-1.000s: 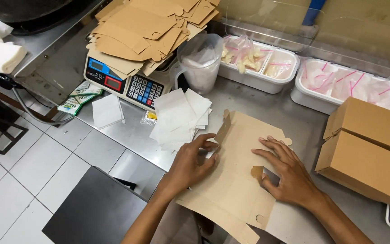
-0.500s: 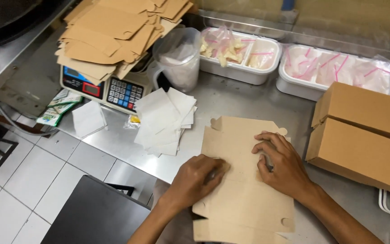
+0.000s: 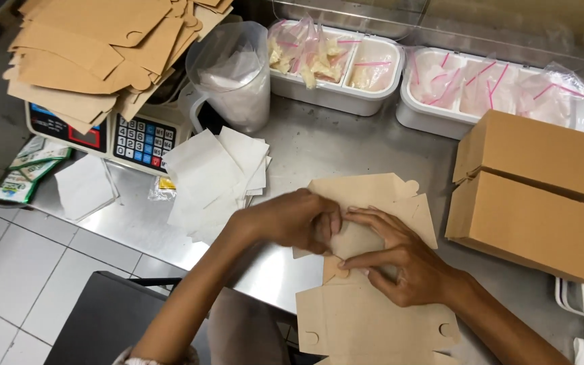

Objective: The person assembles flat cardboard box blanks on a stainless steel countertop. They fold the side flaps and tuck tabs into slots to form the box shape, repeating the process for several units.

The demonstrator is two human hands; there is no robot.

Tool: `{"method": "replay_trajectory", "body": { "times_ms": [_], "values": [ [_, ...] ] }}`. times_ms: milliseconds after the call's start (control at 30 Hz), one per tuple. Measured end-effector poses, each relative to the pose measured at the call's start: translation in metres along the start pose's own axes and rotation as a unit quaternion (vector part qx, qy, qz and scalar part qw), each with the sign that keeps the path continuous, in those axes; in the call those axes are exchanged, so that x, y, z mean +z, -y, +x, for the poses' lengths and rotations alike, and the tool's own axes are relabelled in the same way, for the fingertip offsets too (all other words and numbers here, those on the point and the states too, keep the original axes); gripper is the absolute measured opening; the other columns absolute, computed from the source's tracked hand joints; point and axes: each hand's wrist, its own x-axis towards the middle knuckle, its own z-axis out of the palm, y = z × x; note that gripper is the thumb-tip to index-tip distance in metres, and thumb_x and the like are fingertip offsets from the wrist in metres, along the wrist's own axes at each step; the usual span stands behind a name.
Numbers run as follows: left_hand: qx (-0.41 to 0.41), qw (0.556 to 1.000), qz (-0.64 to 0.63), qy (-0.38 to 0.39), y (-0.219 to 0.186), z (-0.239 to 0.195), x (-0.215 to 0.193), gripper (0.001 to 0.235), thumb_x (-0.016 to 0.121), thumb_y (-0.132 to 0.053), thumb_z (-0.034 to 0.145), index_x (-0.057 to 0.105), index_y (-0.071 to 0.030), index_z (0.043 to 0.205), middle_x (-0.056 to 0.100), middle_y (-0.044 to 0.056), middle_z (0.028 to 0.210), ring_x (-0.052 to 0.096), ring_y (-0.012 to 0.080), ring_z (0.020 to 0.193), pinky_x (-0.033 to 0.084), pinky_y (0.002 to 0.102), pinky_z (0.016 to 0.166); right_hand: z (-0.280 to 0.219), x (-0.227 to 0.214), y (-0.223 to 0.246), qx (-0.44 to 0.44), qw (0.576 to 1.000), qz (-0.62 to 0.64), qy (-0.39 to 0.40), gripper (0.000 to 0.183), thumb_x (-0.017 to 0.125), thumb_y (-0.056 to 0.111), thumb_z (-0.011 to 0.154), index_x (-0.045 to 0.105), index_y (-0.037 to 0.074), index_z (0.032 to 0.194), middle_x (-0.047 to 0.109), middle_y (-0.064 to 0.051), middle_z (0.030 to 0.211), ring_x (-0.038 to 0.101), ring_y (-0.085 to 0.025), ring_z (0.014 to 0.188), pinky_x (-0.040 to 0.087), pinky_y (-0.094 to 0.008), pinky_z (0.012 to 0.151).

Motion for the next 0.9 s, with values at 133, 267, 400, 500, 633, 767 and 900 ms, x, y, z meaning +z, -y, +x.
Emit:
{"method": "replay_trajectory", "body": {
  "times_ms": [133,267,400,500,633,767,900],
  "values": [
    [-0.019,0.995,0.093,0.027,-0.008,0.027,-0.013,0.04,0.091,-0.028,0.07,0.063,-0.018,0.096,0.069,-0.003,0.094,0.061,0.0171,0.085,0.045,0.032,0.067,0.004,-0.003,0.0,0.027,1.0,0.013,-0.002,0.035,0.065,0.011,0.086,0.085,0.023,0.111,0.041,-0.027,0.158,0.036,-0.046,0.15,0.031,-0.06,0.119],
    [-0.073,0.977,0.167,0.109,-0.018,0.042,-0.015,0.044,0.091,-0.035,0.068,0.065,-0.017,0.098,0.069,0.0,0.091,0.063,0.0188,0.082,0.047,0.034,0.064,0.008,-0.009,0.001,0.045,0.999,0.02,0.009,0.03,0.067,0.015,0.088,0.085,0.024,0.109,0.044,-0.025,0.157,0.037,-0.046,0.149,0.032,-0.058,0.117],
    [-0.048,0.983,0.146,0.099,-0.004,0.045,-0.014,0.048,0.092,-0.039,0.064,0.063,-0.019,0.097,0.067,-0.003,0.083,0.06,0.0184,0.077,0.044,0.034,0.064,0.013,-0.01,0.001,0.046,0.998,0.038,-0.003,0.028,0.066,0.012,0.087,0.085,0.021,0.105,0.047,-0.026,0.153,0.04,-0.048,0.147,0.035,-0.058,0.115],
    [0.007,0.992,0.091,0.081,0.012,0.038,-0.014,0.05,0.089,-0.041,0.066,0.061,-0.022,0.104,0.069,-0.009,0.1,0.064,0.0147,0.088,0.048,0.032,0.071,0.008,-0.006,-0.004,0.066,0.997,0.033,0.001,0.029,0.067,0.014,0.086,0.086,0.024,0.105,0.046,-0.026,0.154,0.038,-0.047,0.148,0.032,-0.057,0.117],
    [0.025,0.993,0.091,0.075,0.018,0.042,-0.013,0.052,0.09,-0.042,0.063,0.063,-0.023,0.103,0.07,-0.009,0.099,0.065,0.014,0.088,0.049,0.032,0.073,0.01,-0.007,-0.005,0.077,0.997,0.028,0.007,0.028,0.066,0.017,0.088,0.086,0.025,0.106,0.046,-0.025,0.153,0.038,-0.046,0.148,0.033,-0.058,0.115],
    [0.02,0.992,0.105,0.064,0.013,0.039,-0.009,0.055,0.092,-0.041,0.062,0.058,-0.022,0.101,0.068,-0.006,0.097,0.065,0.0185,0.087,0.048,0.036,0.071,0.011,-0.007,-0.003,0.083,0.996,0.035,0.005,0.029,0.067,0.015,0.087,0.085,0.024,0.107,0.045,-0.026,0.155,0.036,-0.046,0.15,0.032,-0.058,0.117],
    [0.015,0.991,0.126,0.044,0.009,0.036,-0.001,0.063,0.095,-0.042,0.059,0.056,-0.02,0.103,0.066,-0.002,0.103,0.064,0.0237,0.091,0.048,0.04,0.07,0.012,-0.008,-0.001,0.078,0.996,0.035,0.004,0.03,0.067,0.014,0.085,0.084,0.025,0.108,0.045,-0.027,0.154,0.036,-0.047,0.15,0.031,-0.058,0.118]
  ]
}}
